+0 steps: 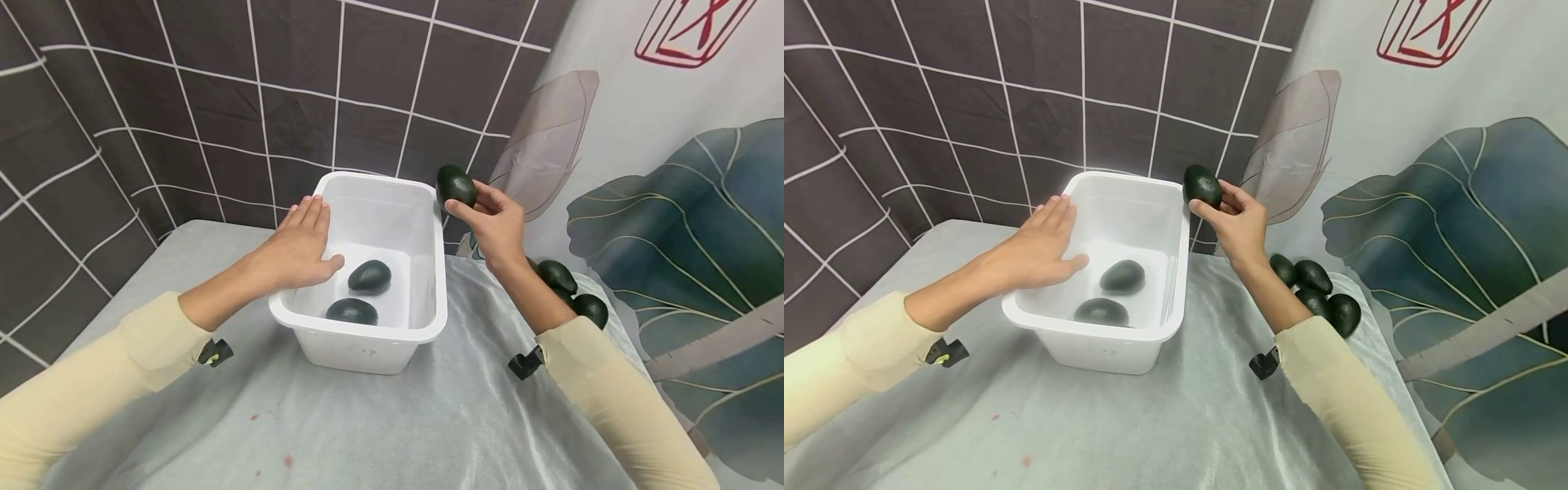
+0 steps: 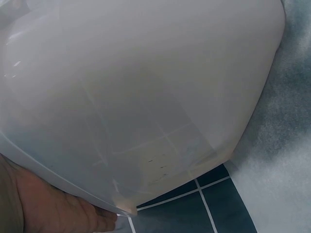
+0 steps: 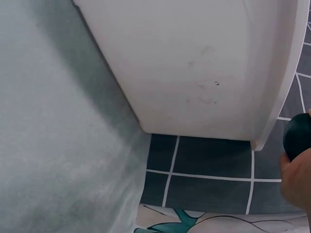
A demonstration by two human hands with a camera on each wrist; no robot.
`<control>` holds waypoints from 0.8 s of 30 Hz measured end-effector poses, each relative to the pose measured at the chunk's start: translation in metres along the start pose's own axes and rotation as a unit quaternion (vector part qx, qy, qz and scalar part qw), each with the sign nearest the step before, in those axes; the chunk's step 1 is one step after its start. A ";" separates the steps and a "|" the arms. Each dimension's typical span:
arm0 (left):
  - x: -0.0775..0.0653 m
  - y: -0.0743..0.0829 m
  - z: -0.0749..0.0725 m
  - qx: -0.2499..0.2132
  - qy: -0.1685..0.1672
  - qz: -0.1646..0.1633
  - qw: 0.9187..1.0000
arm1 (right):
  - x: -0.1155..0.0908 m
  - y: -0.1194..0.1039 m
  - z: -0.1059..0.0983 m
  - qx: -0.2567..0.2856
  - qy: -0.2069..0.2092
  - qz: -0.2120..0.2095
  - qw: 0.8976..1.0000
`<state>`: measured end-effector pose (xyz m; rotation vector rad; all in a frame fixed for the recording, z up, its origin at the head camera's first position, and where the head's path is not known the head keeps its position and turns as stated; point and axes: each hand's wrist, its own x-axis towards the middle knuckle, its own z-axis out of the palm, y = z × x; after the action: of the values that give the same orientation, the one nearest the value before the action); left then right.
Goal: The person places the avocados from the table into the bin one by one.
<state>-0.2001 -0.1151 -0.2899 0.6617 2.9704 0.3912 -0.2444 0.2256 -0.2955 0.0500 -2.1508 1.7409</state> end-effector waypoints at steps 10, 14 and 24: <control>0.001 0.000 0.001 -0.001 0.000 0.000 1.000 | 0.007 -0.006 0.009 -0.021 -0.029 0.007 0.999; 0.002 0.000 0.001 0.000 0.000 -0.001 1.000 | 0.010 -0.009 0.013 -0.029 -0.039 0.012 0.999; 0.001 0.000 0.001 0.001 -0.001 0.000 1.000 | 0.016 -0.014 0.024 -0.066 -0.061 0.008 0.996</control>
<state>-0.2009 -0.1148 -0.2906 0.6610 2.9689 0.3869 -0.2618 0.2028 -0.2818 0.1065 -2.3552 1.6383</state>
